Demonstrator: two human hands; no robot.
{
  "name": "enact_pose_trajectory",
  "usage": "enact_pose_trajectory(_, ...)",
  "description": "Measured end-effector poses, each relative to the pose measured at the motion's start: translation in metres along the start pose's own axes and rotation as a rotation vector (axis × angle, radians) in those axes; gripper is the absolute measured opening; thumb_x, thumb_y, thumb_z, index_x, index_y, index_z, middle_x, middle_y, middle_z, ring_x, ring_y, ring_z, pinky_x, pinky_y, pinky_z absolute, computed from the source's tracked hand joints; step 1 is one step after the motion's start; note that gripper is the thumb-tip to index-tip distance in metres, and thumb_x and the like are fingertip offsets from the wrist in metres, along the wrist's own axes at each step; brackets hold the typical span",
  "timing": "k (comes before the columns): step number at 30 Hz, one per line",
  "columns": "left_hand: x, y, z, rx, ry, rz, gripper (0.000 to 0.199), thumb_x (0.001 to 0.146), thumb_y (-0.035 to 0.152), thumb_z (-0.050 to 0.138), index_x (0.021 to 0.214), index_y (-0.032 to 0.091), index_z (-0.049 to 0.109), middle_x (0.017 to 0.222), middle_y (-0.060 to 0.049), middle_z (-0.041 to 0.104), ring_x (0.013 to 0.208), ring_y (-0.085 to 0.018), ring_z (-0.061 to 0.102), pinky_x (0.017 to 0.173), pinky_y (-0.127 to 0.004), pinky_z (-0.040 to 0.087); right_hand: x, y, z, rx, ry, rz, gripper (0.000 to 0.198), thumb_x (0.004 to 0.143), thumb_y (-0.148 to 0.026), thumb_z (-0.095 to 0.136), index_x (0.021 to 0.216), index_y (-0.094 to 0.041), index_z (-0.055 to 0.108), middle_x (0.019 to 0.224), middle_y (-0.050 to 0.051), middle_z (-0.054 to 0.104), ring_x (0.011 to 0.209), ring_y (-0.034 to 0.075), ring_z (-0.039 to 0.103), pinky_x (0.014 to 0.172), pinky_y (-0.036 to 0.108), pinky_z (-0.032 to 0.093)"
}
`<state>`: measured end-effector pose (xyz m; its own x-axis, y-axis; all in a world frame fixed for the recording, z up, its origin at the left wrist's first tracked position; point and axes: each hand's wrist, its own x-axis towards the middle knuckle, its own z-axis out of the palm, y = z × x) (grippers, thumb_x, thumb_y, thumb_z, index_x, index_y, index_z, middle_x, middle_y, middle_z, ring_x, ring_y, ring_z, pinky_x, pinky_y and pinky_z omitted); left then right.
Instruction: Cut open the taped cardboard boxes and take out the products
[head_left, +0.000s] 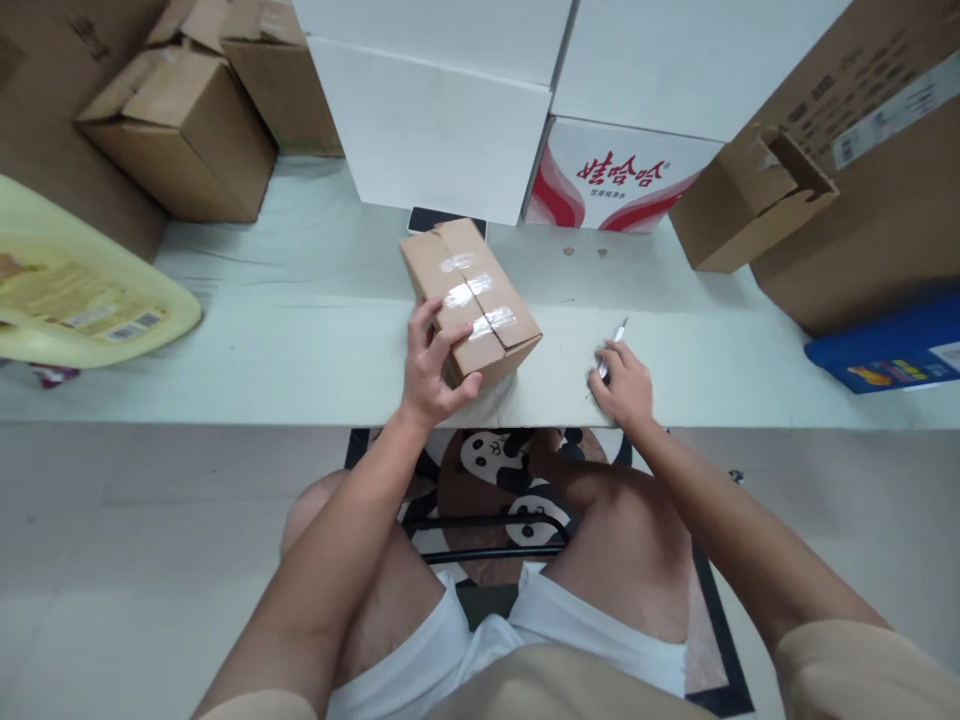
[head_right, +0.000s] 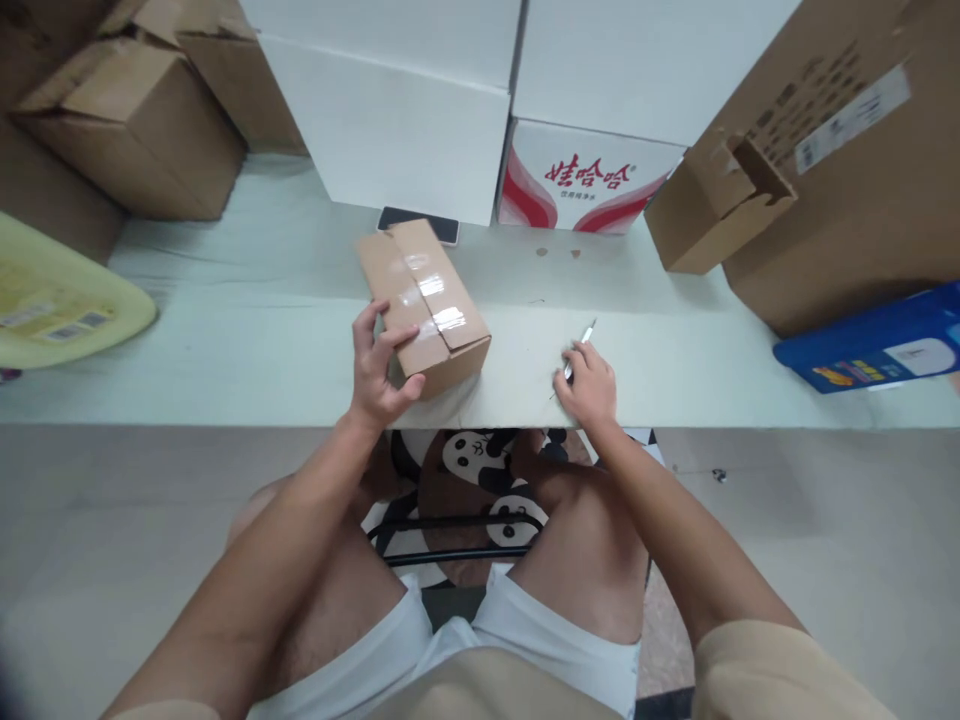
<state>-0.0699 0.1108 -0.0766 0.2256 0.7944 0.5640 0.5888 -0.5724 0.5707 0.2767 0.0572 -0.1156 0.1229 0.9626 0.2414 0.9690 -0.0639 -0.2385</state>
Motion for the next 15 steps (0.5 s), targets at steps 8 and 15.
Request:
enact_pose_trajectory(8, 0.003, 0.006, 0.000, -0.151, -0.145, -0.031, 0.052, 0.076, 0.043, 0.072, 0.126, 0.031, 0.062, 0.165, -0.008, 0.035, 0.156, -0.033, 0.034, 0.128, -0.053, 0.035, 0.002, -0.007, -0.007, -0.088, 0.006, 0.230, 0.048, 0.092, -0.045, 0.050, 0.127, -0.017, 0.068, 0.128, 0.020, 0.060, 0.118, 0.037, 0.059, 0.106, 0.054, 0.046)
enact_pose_trajectory(15, 0.005, 0.015, 0.002, -0.191, -0.170, -0.086, 0.053, 0.072, 0.038, 0.074, 0.123, 0.030, 0.063, 0.165, -0.008, 0.037, 0.158, -0.031, 0.031, 0.131, -0.053, 0.032, 0.000, -0.014, -0.015, -0.146, -0.002, 0.312, 0.048, 0.092, -0.028, 0.036, 0.128, -0.013, 0.063, 0.117, 0.019, 0.065, 0.116, 0.035, 0.058, 0.101, 0.050, 0.043)
